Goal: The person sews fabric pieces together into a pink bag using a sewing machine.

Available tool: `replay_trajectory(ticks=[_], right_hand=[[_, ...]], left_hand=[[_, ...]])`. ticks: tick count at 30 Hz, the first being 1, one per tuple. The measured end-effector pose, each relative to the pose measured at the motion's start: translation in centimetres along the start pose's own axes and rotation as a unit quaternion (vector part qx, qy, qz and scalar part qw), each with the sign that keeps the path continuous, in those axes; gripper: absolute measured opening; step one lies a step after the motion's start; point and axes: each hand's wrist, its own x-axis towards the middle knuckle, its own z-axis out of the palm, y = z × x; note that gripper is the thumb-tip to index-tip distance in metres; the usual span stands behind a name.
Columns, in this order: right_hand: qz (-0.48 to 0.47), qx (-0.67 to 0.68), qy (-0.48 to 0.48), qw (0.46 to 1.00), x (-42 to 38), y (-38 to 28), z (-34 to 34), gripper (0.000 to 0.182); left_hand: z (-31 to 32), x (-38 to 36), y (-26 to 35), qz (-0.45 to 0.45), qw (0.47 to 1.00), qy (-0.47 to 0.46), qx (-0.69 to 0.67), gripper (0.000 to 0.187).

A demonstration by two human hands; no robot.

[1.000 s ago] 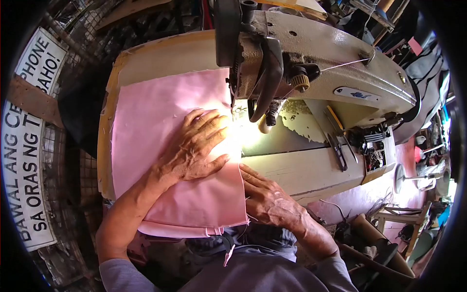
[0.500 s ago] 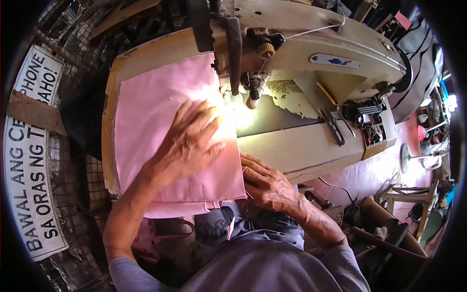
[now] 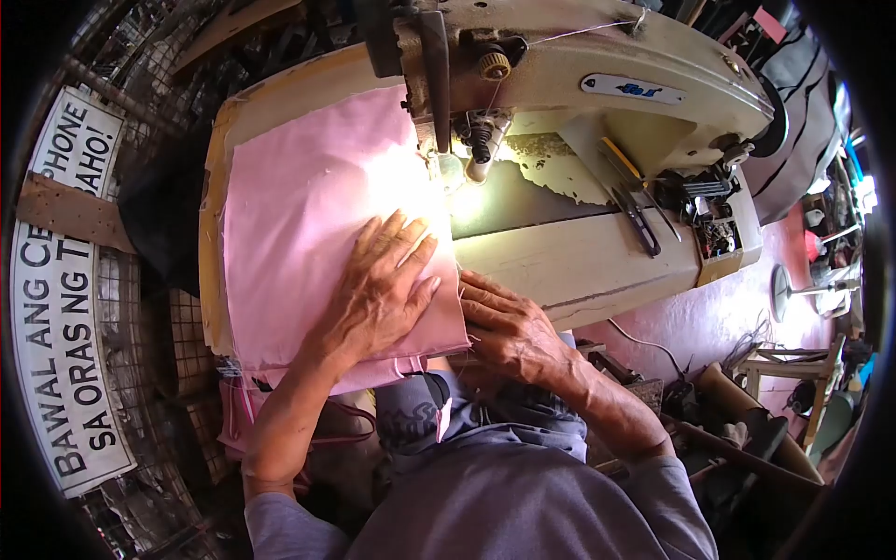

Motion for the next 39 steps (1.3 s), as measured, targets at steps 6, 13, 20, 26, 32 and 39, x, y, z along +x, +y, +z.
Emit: replay_trajectory(ticks=[6,13,20,26,32,39], right_hand=[[0.009,0.032,-0.003,0.999,0.6,-0.3,-0.6,0.051],[0.018,-0.014,-0.046,0.999,1.4,0.5,-1.2,0.040],[0.042,-0.036,-0.043,0.998,3.2,2.2,-1.5,0.037],[0.067,-0.029,-0.030,0.997,3.5,2.3,-1.2,0.032],[0.085,0.024,-0.013,0.996,3.5,2.5,-0.9,0.046],[0.119,0.092,0.011,0.989,2.4,1.8,-1.1,0.043]], left_hand=[[-0.1,0.1,0.1,0.017,1.000,0.014,0.008,0.044],[-0.3,1.5,-1.2,0.025,0.999,0.038,-0.004,0.043],[-0.3,3.6,-3.4,0.037,0.998,0.037,-0.017,0.044],[-0.3,4.2,-4.5,0.053,0.998,0.033,-0.020,0.041],[-2.6,4.5,-4.9,0.070,0.997,-0.015,-0.041,0.043],[-4.5,-0.9,2.5,0.049,0.995,0.078,-0.026,0.040]])
